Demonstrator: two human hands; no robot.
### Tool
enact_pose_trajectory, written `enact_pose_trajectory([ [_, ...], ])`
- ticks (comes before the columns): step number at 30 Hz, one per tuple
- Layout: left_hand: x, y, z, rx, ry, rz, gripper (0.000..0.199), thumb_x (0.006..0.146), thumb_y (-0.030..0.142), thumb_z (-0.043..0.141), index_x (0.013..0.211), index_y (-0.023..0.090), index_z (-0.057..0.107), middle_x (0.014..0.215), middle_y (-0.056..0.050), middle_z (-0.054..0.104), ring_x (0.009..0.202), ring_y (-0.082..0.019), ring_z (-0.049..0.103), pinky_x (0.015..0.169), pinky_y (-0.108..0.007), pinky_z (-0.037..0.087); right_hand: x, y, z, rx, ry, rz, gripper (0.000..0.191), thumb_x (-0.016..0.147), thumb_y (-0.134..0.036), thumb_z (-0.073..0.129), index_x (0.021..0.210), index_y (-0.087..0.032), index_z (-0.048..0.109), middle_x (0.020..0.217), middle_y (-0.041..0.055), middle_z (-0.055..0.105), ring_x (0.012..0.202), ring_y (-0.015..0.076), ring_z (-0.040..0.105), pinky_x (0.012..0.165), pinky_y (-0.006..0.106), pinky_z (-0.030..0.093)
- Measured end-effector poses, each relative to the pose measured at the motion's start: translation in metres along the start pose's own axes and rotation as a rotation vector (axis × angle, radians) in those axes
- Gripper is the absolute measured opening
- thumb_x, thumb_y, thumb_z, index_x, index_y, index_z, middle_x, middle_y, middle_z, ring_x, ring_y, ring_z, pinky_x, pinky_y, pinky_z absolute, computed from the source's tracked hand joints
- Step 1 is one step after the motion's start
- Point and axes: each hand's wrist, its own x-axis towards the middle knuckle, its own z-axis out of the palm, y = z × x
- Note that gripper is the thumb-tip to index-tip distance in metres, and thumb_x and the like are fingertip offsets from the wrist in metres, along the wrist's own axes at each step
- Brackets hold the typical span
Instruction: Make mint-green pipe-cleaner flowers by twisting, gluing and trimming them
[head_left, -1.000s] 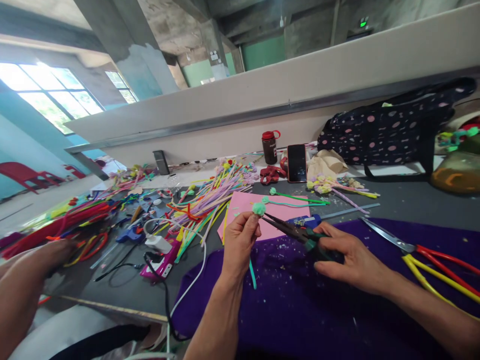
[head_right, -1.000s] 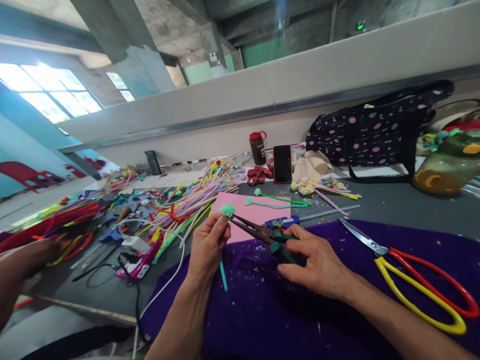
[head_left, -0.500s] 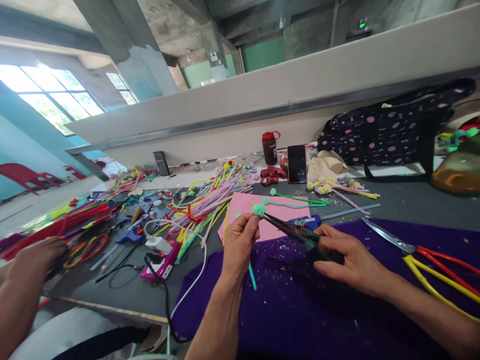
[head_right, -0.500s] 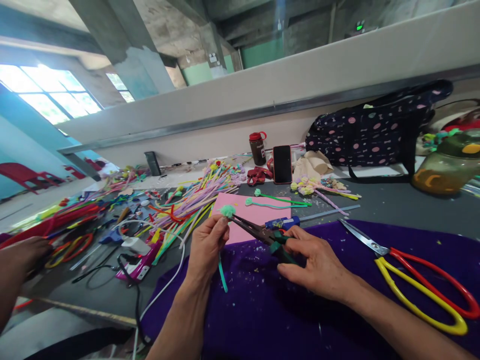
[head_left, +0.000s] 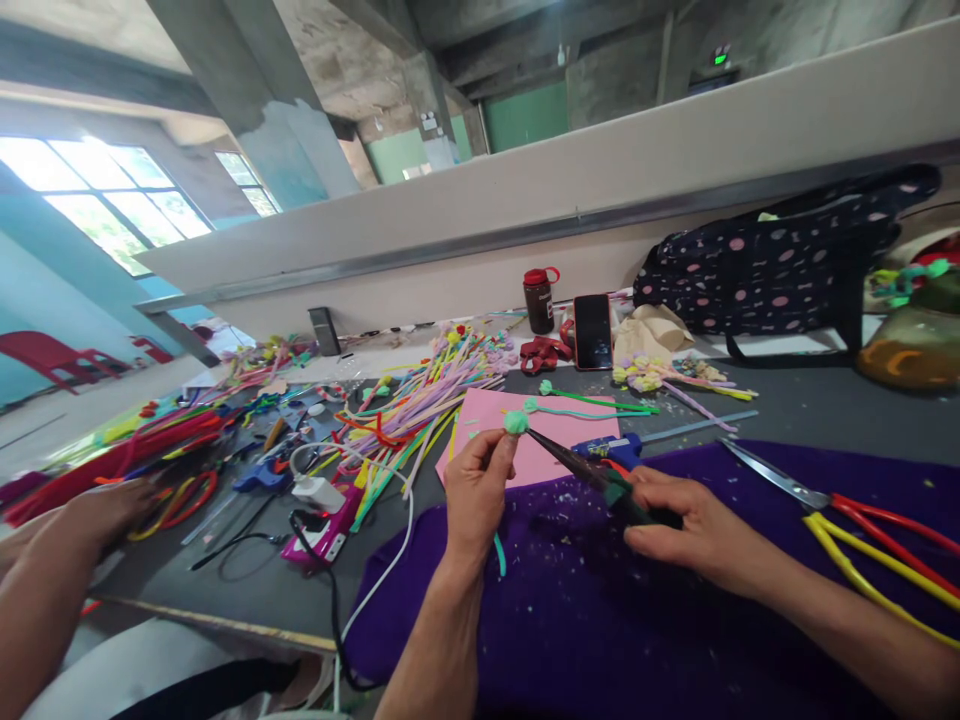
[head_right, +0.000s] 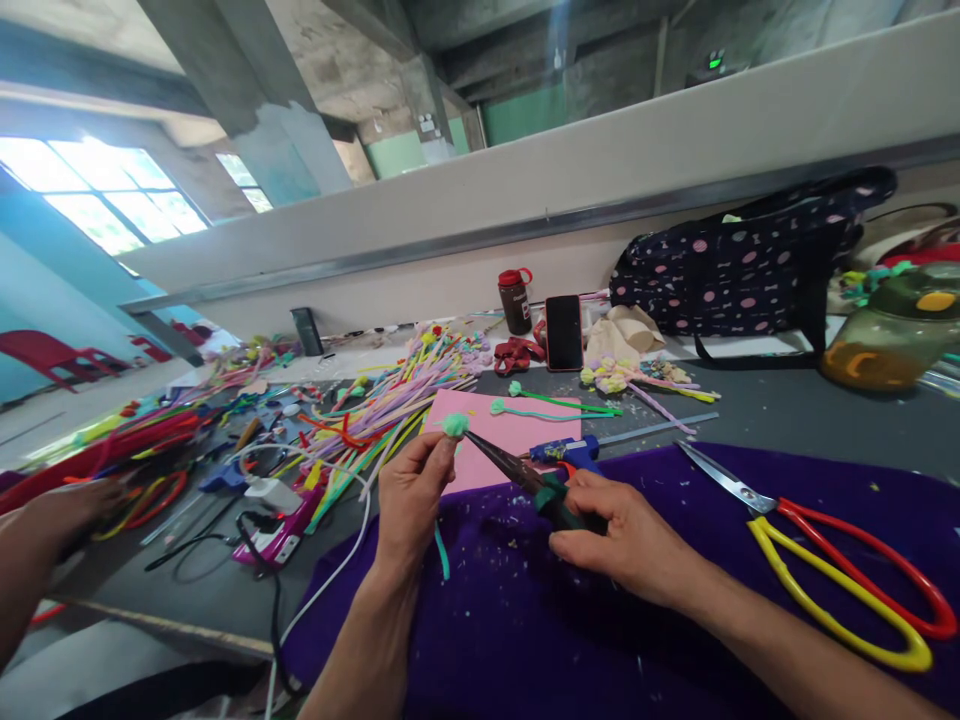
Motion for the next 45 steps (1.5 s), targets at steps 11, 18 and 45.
enact_pose_trajectory([
  [11,0.001,-0.003,-0.001,-0.216,-0.067,-0.138,0.023,0.069,0.038,0.065,0.07,0.016,0.063,0.047,0.006,0.041,0.043,-0.005,0.034,0.042,-0.018,0.025,-0.004,-0.001,0.004,-0.178,0.072,-0.113,0.018,0.076,-0.028,0.056,0.063,-0.018,0.049,0.073,0.0004,0.048,0.067,0.013,0.049,0.061,0.024,0.039],
  [18,0.002,-0.001,0.001,-0.304,-0.122,-0.221,0.03,0.072,0.044,0.06,0.07,0.014,0.06,0.041,0.008,0.037,0.037,-0.003,0.025,0.037,-0.017,0.015,-0.003,0.002,0.005,-0.249,0.085,-0.165,0.021,0.076,-0.028,0.056,0.061,-0.018,0.045,0.074,0.0003,0.047,0.064,0.0114,0.047,0.058,0.023,0.037],
  [45,0.002,-0.006,0.0,-0.186,-0.099,-0.15,0.029,0.072,0.043,0.06,0.075,0.014,0.063,0.047,0.007,0.038,0.042,-0.005,0.03,0.041,-0.019,0.02,-0.004,-0.014,-0.003,-0.127,0.063,0.002,0.022,0.075,-0.026,0.057,0.06,-0.017,0.044,0.085,0.0011,0.049,0.077,0.0138,0.05,0.068,0.024,0.038],
])
